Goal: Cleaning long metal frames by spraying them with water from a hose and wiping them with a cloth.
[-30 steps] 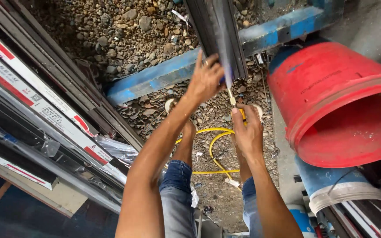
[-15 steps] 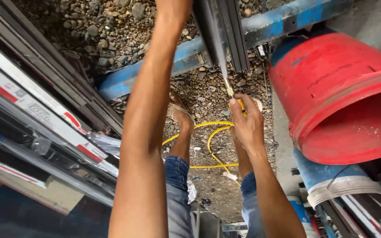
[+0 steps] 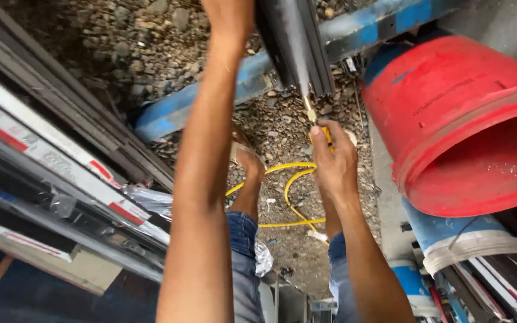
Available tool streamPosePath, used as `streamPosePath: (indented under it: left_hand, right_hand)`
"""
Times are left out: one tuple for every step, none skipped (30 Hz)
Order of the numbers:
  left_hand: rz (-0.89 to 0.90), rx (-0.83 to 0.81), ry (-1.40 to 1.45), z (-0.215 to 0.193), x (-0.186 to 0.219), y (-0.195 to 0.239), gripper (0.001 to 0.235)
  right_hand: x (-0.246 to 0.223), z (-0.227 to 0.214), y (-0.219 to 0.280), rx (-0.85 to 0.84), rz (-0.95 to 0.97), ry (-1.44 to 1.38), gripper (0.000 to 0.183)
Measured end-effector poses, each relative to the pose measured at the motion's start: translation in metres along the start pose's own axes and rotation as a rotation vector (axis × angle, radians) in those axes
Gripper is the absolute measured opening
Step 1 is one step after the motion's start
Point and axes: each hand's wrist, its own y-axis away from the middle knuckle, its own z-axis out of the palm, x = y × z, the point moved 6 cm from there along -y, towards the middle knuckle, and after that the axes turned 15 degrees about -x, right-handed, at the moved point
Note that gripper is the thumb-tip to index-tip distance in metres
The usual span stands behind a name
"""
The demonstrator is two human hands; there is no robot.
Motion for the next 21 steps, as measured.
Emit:
streamPosePath:
  left_hand:
    - [0.005,0.017,-0.012,0.002,0.002,0.002,0.019]
    - [-0.005,0.03,0.017,0.0,0.002,0.002,0.023]
    - [-0.007,0.054,0.046,-0.003,0.002,-0.004,0.027]
    - [0.007,0.081,0.035,-0.012,0.01,0.004,0.027]
    - [-0.061,-0.065,0.35,-0.01,0.011,0.02,0.034]
    - [-0.126,-0.212,0.665,-0.003,0.014,0.038,0.042]
    - [-0.119,-0.201,0.661,-0.018,0.019,0.046,0.042]
    - [-0.277,-0.078,0.872,-0.031,0.011,0.057,0.036]
    - [-0.428,0.05,1.08,-0.043,0.001,0.068,0.033]
    - [-0.413,0.06,1.076,-0.074,0.001,0.073,0.033]
    - [-0.564,0.16,1.254,-0.099,-0.009,0.086,0.03]
    - [-0.715,0.261,1.432,-0.123,-0.017,0.102,0.028]
    - [-0.704,0.275,1.427,-0.123,-0.027,0.122,0.028]
    - [-0.871,0.232,1.428,-0.117,-0.039,0.148,0.03]
    - [-1.036,0.192,1.427,-0.11,-0.05,0.171,0.033]
    - [-1.022,0.212,1.429,-0.136,-0.067,0.186,0.033]
    - [-1.057,0.176,1.454,-0.156,-0.08,0.198,0.032]
    - [-1.091,0.139,1.479,-0.175,-0.092,0.209,0.032]
    - [-1.089,0.165,1.482,-0.201,-0.105,0.211,0.032]
    - [-1.117,0.211,1.457,-0.227,-0.119,0.214,0.027]
    - [-1.143,0.256,1.428,-0.253,-0.135,0.218,0.023]
  right_hand:
    - [-0.008,0.002,0.003,0.004,-0.02,-0.006,0.045]
    - [-0.018,0.002,0.009,0.018,-0.022,0.035,0.046]
    - [-0.03,0.001,0.015,0.044,-0.032,0.073,0.047]
    - [-0.046,0.0,0.017,0.059,-0.059,0.063,0.047]
    - [-0.055,0.001,0.023,0.056,-0.036,0.043,0.045]
    - [-0.064,0.004,0.029,0.053,-0.012,0.023,0.044]
    - [-0.065,0.003,0.026,0.058,-0.024,0.021,0.044]
    - [-0.069,0.003,0.023,0.061,-0.082,0.075,0.044]
    - [-0.076,0.005,0.019,0.068,-0.142,0.124,0.045]
    - [-0.074,0.006,0.016,0.077,-0.157,0.117,0.045]
    - [-0.075,0.009,0.013,0.091,-0.176,0.168,0.045]
    - [-0.076,0.014,0.01,0.106,-0.195,0.218,0.045]
    - [-0.07,0.014,0.007,0.108,-0.212,0.216,0.045]
    - [-0.063,0.014,0.005,0.117,-0.187,0.251,0.045]
    - [-0.059,0.013,0.0,0.13,-0.166,0.289,0.045]
    - [-0.064,0.014,0.008,0.136,-0.187,0.289,0.045]
    - [-0.067,0.012,0.015,0.144,-0.164,0.314,0.046]
    - [-0.071,0.009,0.02,0.152,-0.141,0.339,0.047]
    - [-0.08,0.009,0.029,0.149,-0.162,0.349,0.047]
    - [-0.087,0.008,0.035,0.153,-0.14,0.331,0.048]
    - [-0.093,0.008,0.04,0.155,-0.119,0.309,0.049]
